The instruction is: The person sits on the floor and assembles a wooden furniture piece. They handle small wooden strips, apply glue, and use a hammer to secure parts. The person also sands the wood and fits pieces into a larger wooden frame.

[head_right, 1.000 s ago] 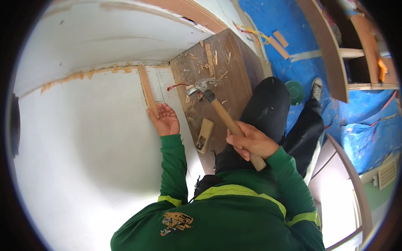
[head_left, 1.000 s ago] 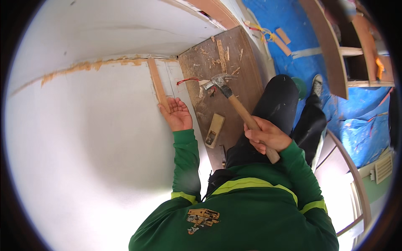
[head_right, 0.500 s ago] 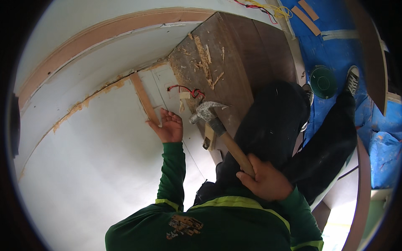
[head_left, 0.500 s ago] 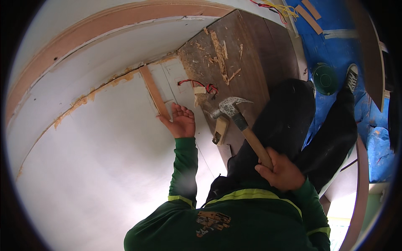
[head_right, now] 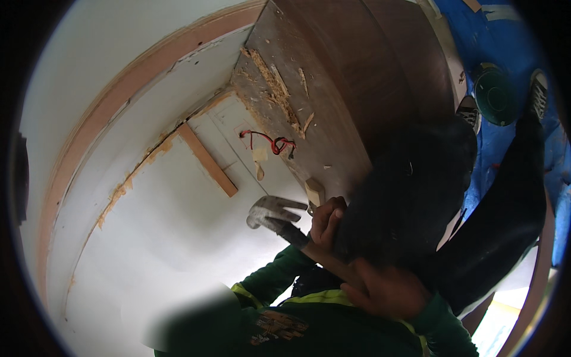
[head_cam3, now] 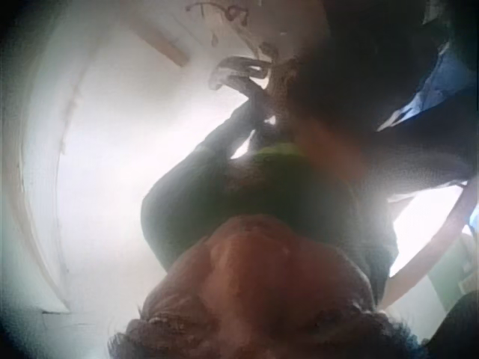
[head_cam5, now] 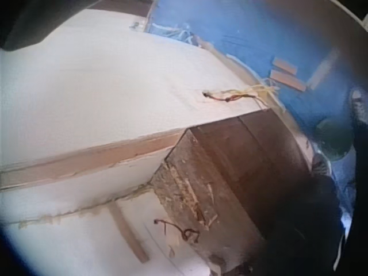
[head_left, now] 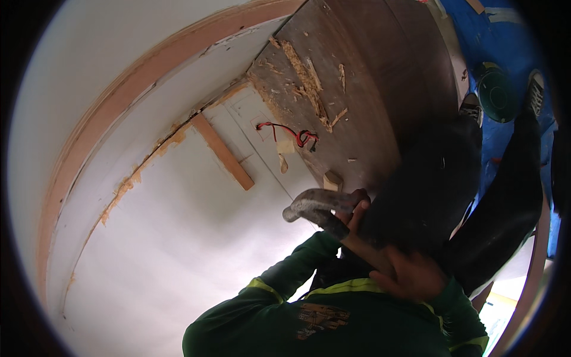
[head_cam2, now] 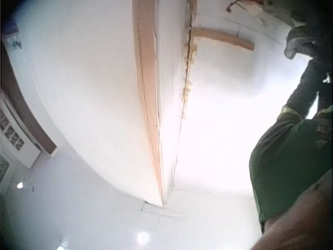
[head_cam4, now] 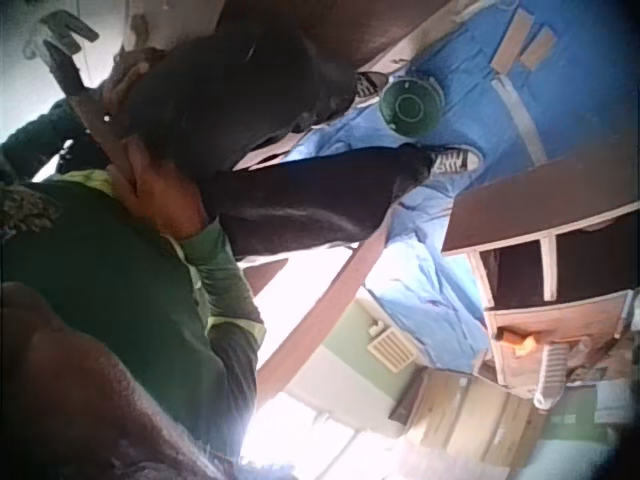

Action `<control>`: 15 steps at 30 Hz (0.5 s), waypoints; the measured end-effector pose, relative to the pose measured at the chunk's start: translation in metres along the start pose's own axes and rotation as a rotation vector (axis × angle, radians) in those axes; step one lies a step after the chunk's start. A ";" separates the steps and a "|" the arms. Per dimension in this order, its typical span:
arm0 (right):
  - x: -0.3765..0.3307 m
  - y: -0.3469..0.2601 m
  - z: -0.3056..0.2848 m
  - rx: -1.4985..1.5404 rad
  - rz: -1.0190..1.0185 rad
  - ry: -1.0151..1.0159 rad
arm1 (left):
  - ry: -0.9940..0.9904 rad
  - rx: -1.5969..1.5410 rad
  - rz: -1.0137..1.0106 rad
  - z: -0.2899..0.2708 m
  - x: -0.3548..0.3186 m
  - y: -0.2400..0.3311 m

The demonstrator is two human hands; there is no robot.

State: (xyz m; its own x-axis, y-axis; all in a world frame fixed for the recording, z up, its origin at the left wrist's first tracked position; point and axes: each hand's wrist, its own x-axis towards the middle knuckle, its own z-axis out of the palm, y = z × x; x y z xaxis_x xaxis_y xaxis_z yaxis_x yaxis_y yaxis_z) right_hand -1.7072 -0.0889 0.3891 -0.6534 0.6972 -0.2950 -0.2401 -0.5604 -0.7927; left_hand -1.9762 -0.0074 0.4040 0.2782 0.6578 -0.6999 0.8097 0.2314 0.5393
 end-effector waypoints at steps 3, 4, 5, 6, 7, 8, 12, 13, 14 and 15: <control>0.004 0.008 -0.003 -0.030 -0.071 -0.003 | -0.019 -0.041 0.009 -0.002 0.017 0.000; 0.003 0.012 -0.001 -0.083 -0.085 -0.006 | -0.034 -0.014 0.023 -0.004 0.020 0.000; 0.001 0.017 0.001 -0.135 -0.100 -0.009 | -0.050 0.011 0.038 -0.006 0.024 0.000; 0.000 0.020 0.005 -0.197 -0.115 -0.011 | -0.061 0.032 0.060 -0.008 0.026 -0.003; 0.001 0.023 0.006 -0.206 -0.161 0.043 | -0.048 0.034 0.082 -0.008 0.027 -0.006; 0.002 0.024 0.007 -0.214 -0.206 0.098 | -0.034 0.035 0.104 -0.008 0.028 -0.009; 0.004 0.030 0.008 -0.225 -0.268 0.161 | 0.013 0.031 0.179 -0.004 0.031 -0.018; 0.009 0.033 0.009 -0.164 -0.313 0.187 | -0.026 0.055 0.181 -0.007 0.031 -0.021; 0.011 0.031 0.007 -0.175 -0.314 0.191 | -0.028 0.080 0.188 -0.009 0.030 -0.023; 0.012 0.028 0.003 -0.189 -0.314 0.193 | -0.029 0.103 0.196 -0.009 0.030 -0.023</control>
State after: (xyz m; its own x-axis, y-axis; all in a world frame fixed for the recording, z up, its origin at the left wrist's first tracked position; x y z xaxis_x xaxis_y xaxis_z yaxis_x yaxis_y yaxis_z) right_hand -1.7241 -0.0977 0.3653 -0.4187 0.9022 -0.1035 -0.2588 -0.2277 -0.9387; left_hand -1.9911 0.0138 0.3744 0.4486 0.6618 -0.6006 0.7869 0.0261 0.6165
